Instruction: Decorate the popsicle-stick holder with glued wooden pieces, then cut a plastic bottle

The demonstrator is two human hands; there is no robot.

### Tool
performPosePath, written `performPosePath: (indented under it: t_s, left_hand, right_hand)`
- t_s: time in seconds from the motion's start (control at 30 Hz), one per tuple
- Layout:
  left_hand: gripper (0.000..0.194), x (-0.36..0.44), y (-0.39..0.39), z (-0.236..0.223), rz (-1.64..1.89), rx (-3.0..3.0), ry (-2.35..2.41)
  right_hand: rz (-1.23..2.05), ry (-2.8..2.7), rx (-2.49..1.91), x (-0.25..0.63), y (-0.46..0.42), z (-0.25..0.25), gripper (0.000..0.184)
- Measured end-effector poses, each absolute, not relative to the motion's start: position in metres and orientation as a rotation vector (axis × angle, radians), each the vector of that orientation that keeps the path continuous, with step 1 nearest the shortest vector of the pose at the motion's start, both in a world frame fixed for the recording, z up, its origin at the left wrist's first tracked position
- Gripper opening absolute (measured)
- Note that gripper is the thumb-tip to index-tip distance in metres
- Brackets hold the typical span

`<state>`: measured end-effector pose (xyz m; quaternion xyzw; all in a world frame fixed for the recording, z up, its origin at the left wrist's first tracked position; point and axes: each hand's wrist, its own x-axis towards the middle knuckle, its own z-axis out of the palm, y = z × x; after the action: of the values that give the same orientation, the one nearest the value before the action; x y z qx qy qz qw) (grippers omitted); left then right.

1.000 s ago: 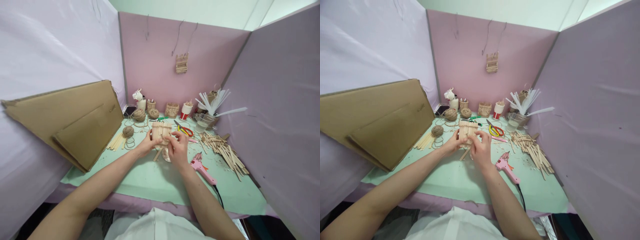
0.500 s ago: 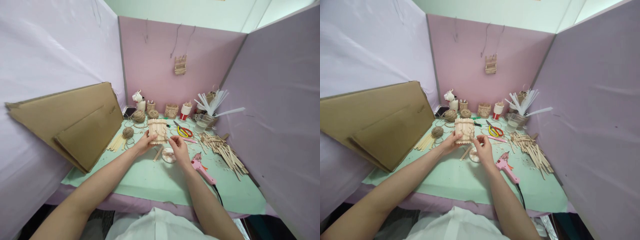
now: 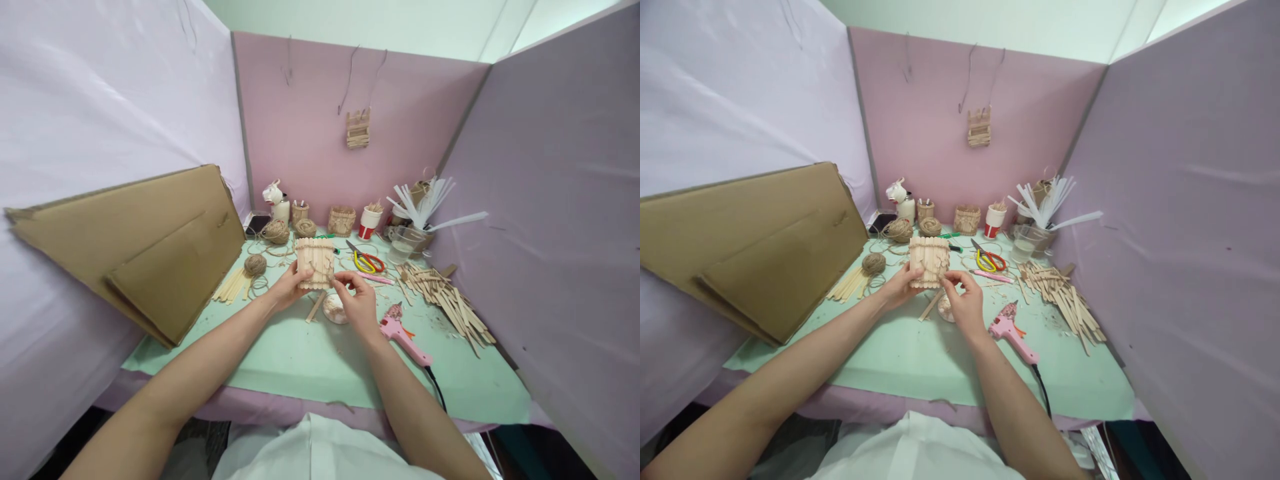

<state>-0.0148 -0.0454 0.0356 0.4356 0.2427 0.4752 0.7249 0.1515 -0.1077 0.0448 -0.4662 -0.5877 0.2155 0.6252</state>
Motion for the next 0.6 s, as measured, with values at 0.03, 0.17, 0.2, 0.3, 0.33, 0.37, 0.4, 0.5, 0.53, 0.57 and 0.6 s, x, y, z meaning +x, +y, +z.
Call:
performPosePath:
  t_s: [0.03,0.17,0.2,0.3,0.33,0.37,0.4,0.5,0.53,0.57,0.6]
  left_hand:
    - [0.061,-0.0148,-0.0446,0.0343,1.049,0.961,0.535]
    - [0.057,-0.0149,-0.0416,0.0307,1.045,0.963,0.521]
    - [0.056,-0.015,-0.0415,0.0306,1.039,0.964,0.522]
    - [0.054,-0.0151,-0.0432,0.0327,1.017,0.97,0.524]
    - [0.054,-0.015,-0.0443,0.0339,1.009,0.974,0.516]
    - [0.055,-0.0149,-0.0455,0.0353,1.0,0.98,0.498]
    - [0.055,-0.0147,-0.0467,0.0366,0.991,0.986,0.476]
    - [0.053,-0.0141,-0.049,0.0392,0.96,0.998,0.431]
    - [0.052,-0.0139,-0.0493,0.0395,0.953,0.998,0.434]
    - [0.051,-0.0137,-0.0494,0.0395,0.947,0.999,0.44]
    - [0.05,-0.0135,-0.0494,0.0394,0.94,1.0,0.444]
  right_hand:
    - [0.473,-1.365,-1.066,0.1515,-0.1087,0.0456,0.014]
    - [0.434,-1.42,-1.056,0.1527,-0.1098,0.0459,0.016]
    - [0.424,-1.427,-1.048,0.1531,-0.1094,0.0454,0.017]
    - [0.385,-1.449,-1.005,0.1541,-0.1081,0.0438,0.015]
    - [0.37,-1.458,-0.989,0.1541,-0.1078,0.0433,0.014]
    - [0.357,-1.467,-0.973,0.1541,-0.1076,0.0429,0.014]
    - [0.344,-1.477,-0.96,0.1541,-0.1075,0.0426,0.014]
    - [0.3,-1.505,-0.941,0.1538,-0.1082,0.0424,0.012]
    - [0.283,-1.517,-0.937,0.1539,-0.1086,0.0425,0.012]
    - [0.265,-1.532,-0.933,0.1539,-0.1091,0.0427,0.012]
    - [0.246,-1.55,-0.929,0.154,-0.1095,0.0429,0.012]
